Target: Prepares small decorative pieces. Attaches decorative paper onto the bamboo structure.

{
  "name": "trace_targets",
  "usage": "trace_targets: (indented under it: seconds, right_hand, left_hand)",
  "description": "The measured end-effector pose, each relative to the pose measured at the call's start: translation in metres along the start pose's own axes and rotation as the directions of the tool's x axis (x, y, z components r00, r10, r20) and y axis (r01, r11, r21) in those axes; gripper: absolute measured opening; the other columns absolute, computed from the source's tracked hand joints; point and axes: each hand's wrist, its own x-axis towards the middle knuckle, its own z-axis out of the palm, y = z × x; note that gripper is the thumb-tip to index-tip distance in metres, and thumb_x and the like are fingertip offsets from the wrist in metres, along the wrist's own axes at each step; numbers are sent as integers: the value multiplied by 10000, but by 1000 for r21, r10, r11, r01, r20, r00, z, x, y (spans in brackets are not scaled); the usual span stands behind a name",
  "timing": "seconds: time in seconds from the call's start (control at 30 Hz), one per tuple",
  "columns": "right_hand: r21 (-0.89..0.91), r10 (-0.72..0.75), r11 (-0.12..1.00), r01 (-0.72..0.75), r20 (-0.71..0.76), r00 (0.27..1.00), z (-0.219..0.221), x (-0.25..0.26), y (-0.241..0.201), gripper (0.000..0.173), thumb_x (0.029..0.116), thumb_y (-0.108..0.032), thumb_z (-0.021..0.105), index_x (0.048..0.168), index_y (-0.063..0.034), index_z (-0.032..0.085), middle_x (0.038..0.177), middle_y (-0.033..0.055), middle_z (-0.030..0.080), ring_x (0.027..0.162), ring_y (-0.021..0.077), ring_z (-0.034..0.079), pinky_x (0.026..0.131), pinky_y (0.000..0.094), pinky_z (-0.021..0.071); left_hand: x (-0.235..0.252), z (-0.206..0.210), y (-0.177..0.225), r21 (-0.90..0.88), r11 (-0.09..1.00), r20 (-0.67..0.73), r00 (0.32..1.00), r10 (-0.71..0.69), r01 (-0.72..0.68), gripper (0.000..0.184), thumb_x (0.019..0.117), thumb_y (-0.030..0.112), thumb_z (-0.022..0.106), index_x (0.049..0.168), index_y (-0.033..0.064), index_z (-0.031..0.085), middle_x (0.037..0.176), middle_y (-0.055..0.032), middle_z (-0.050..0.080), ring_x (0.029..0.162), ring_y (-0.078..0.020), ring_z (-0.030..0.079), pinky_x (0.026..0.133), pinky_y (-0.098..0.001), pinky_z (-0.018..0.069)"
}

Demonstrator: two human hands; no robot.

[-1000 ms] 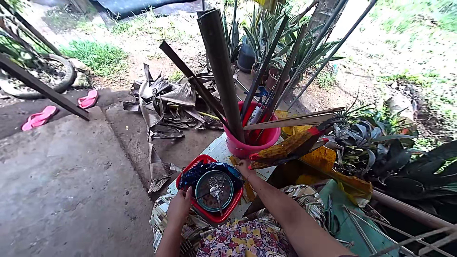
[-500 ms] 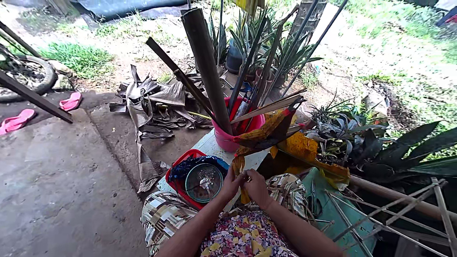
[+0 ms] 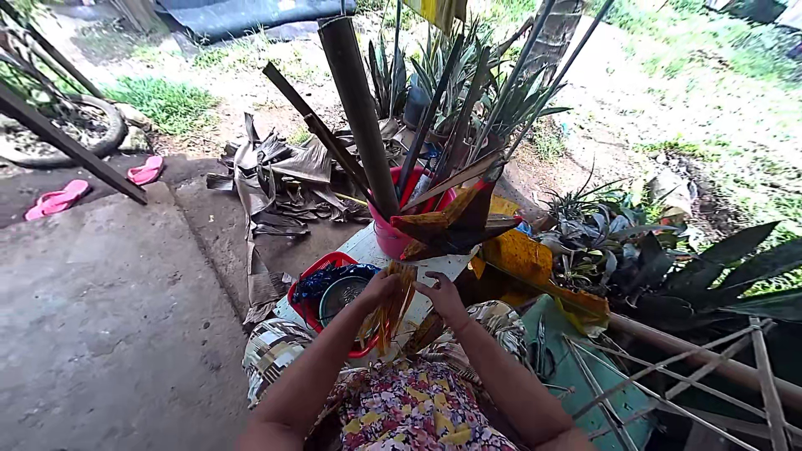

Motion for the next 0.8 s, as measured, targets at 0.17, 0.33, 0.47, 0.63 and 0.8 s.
trace_targets:
  seconds: [0.17, 0.33, 0.47, 0.63, 0.8]
  right_hand:
    - [249, 92, 963, -100, 42, 995, 22, 28, -6, 488, 949, -274, 746, 1371, -79, 599, 1122, 109, 654, 629, 70, 443, 523, 247, 334]
    - [372, 105, 925, -84, -36, 994, 31, 31, -11, 239, 984, -197, 696, 1152, -29, 667, 884, 39, 590, 527, 51, 373, 450, 213, 288]
    - [397, 79, 917, -41, -78, 994, 33, 28, -10, 196, 1009, -186, 656, 1104, -14, 655, 821, 43, 585, 498, 55, 379, 433, 203, 293]
    - [442, 11, 896, 38, -109, 994, 39, 25, -12, 128, 1029, -113, 589, 1080, -10, 645, 776, 34, 589, 500, 54, 405, 439, 202, 316]
    - [360, -64, 925, 125, -179, 982, 40, 13, -13, 135, 1009, -121, 634, 1036, 7, 668, 768, 29, 596, 549, 49, 465, 488, 199, 375]
  left_hand:
    - [-1, -22, 32, 101, 992, 114, 992, 60, -72, 358, 1086, 168, 401, 1388, 2, 497, 1115, -158, 640, 948, -179, 636, 866, -382, 537]
    - [2, -36, 45, 145, 973, 175, 973, 153, -179, 295, 1067, 120, 396, 1275, -4, 564, 989, -117, 640, 817, -137, 612, 763, -336, 528]
    - [19, -43, 37, 53, 966, 237, 943, 233, -252, 284, 1050, 152, 444, 1239, 9, 600, 945, -89, 657, 788, -123, 619, 736, -328, 536]
    - [20, -38, 39, 28, 942, 195, 926, 322, -334, 252, 1061, 141, 460, 1187, -10, 617, 901, -91, 658, 754, -117, 612, 722, -321, 530]
    - [-4, -27, 43, 57, 928, 185, 917, 353, -369, 285, 1078, 125, 444, 1279, 5, 608, 986, -101, 673, 835, -123, 634, 806, -339, 540]
